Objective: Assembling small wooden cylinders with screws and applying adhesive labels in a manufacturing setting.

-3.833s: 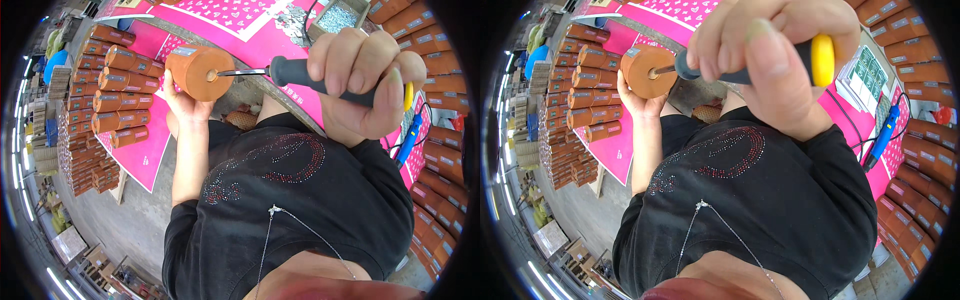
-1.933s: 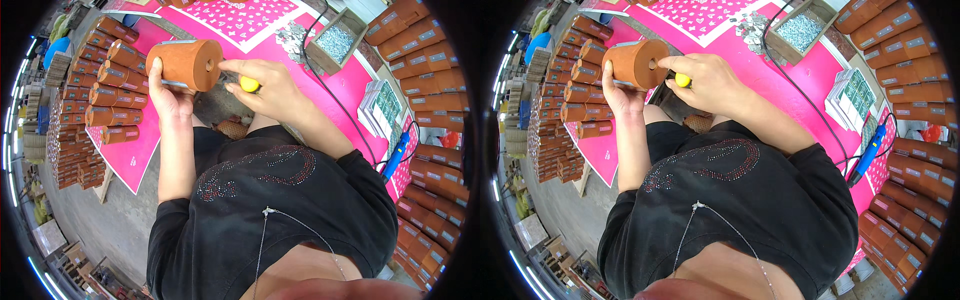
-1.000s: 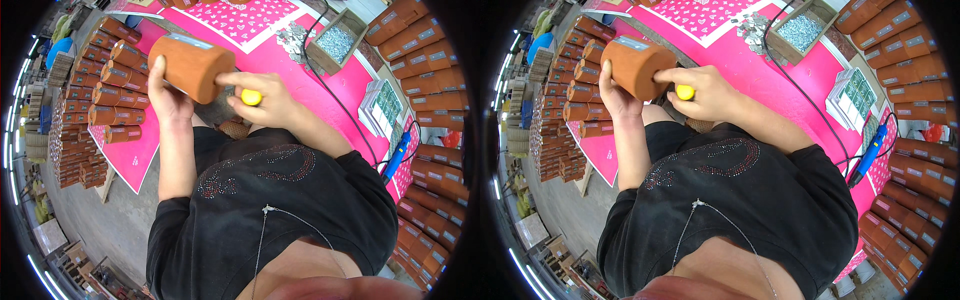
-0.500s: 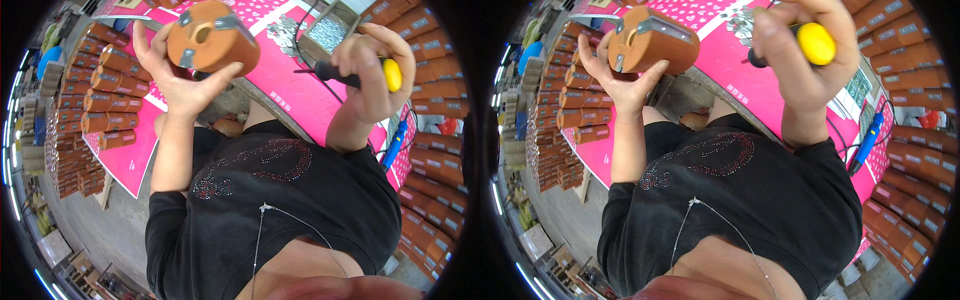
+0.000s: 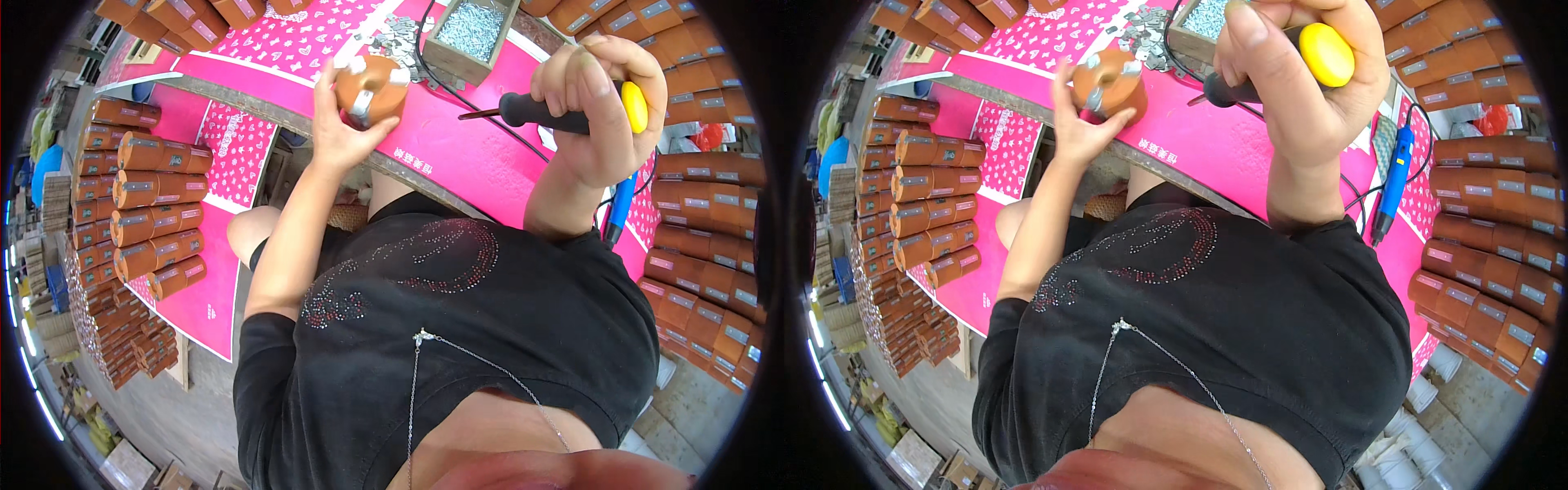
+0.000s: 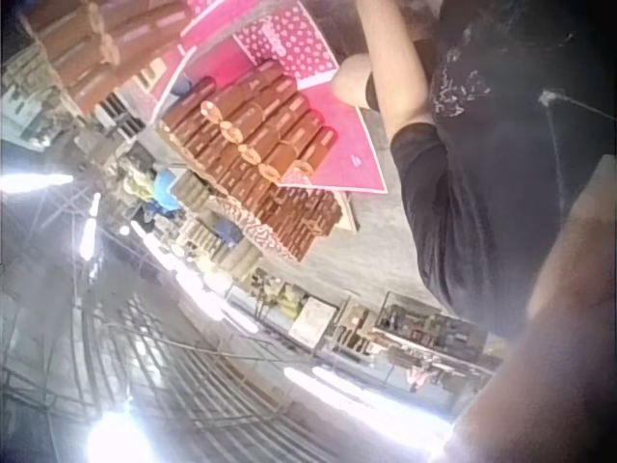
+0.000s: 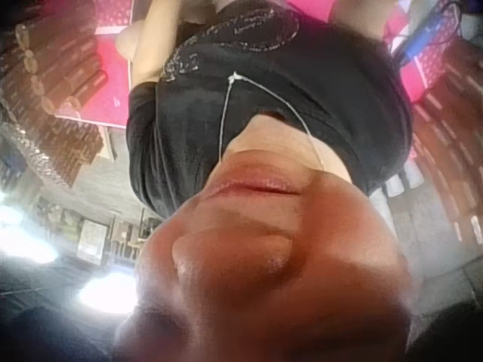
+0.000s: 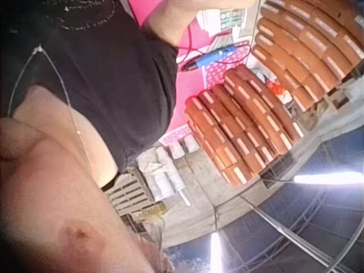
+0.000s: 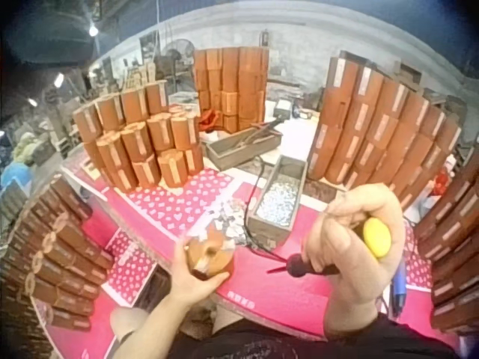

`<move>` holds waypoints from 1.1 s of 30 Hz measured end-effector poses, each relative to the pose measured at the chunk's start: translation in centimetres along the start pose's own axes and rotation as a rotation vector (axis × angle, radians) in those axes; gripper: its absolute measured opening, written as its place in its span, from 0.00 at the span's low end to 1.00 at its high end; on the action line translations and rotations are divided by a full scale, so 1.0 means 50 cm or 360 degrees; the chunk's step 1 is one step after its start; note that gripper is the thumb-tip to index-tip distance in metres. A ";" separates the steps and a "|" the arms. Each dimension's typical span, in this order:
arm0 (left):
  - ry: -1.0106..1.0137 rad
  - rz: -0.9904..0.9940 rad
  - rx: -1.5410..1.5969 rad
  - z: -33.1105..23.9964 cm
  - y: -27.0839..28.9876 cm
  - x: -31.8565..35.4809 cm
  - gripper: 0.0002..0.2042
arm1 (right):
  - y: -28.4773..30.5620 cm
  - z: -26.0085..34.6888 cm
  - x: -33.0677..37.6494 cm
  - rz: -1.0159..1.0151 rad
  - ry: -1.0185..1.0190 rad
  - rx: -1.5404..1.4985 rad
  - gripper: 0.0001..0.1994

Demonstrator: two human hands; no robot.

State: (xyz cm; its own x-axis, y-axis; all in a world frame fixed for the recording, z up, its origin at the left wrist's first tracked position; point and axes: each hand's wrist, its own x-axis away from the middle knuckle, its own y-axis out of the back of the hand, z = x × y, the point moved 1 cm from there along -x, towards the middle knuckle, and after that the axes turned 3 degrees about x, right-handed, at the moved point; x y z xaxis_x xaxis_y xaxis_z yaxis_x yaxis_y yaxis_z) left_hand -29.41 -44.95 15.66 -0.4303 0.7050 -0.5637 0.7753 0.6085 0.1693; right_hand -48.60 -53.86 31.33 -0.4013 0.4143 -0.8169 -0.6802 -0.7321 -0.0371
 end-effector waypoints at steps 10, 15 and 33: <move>-0.0141 0.0131 -0.0026 -0.014 -0.020 0.018 0.50 | 0.030 -0.001 0.015 -0.0018 -0.0051 0.0072 0.11; -0.0812 0.0082 -0.0207 -0.034 -0.009 0.012 0.49 | 0.039 0.025 -0.001 0.0081 0.0207 -0.0254 0.15; -0.0668 -0.0072 -0.0155 -0.019 0.006 0.027 0.44 | -0.052 -0.001 0.004 0.0424 0.0388 -0.0178 0.09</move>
State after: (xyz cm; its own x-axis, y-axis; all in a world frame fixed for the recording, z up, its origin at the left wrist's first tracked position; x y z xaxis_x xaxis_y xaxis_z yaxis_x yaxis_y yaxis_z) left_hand -30.23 -43.47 15.72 -0.2219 0.4797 -0.8489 0.7040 0.6812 0.2008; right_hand -46.90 -51.92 31.22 -0.3885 0.0702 -0.9188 -0.4950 -0.8569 0.1438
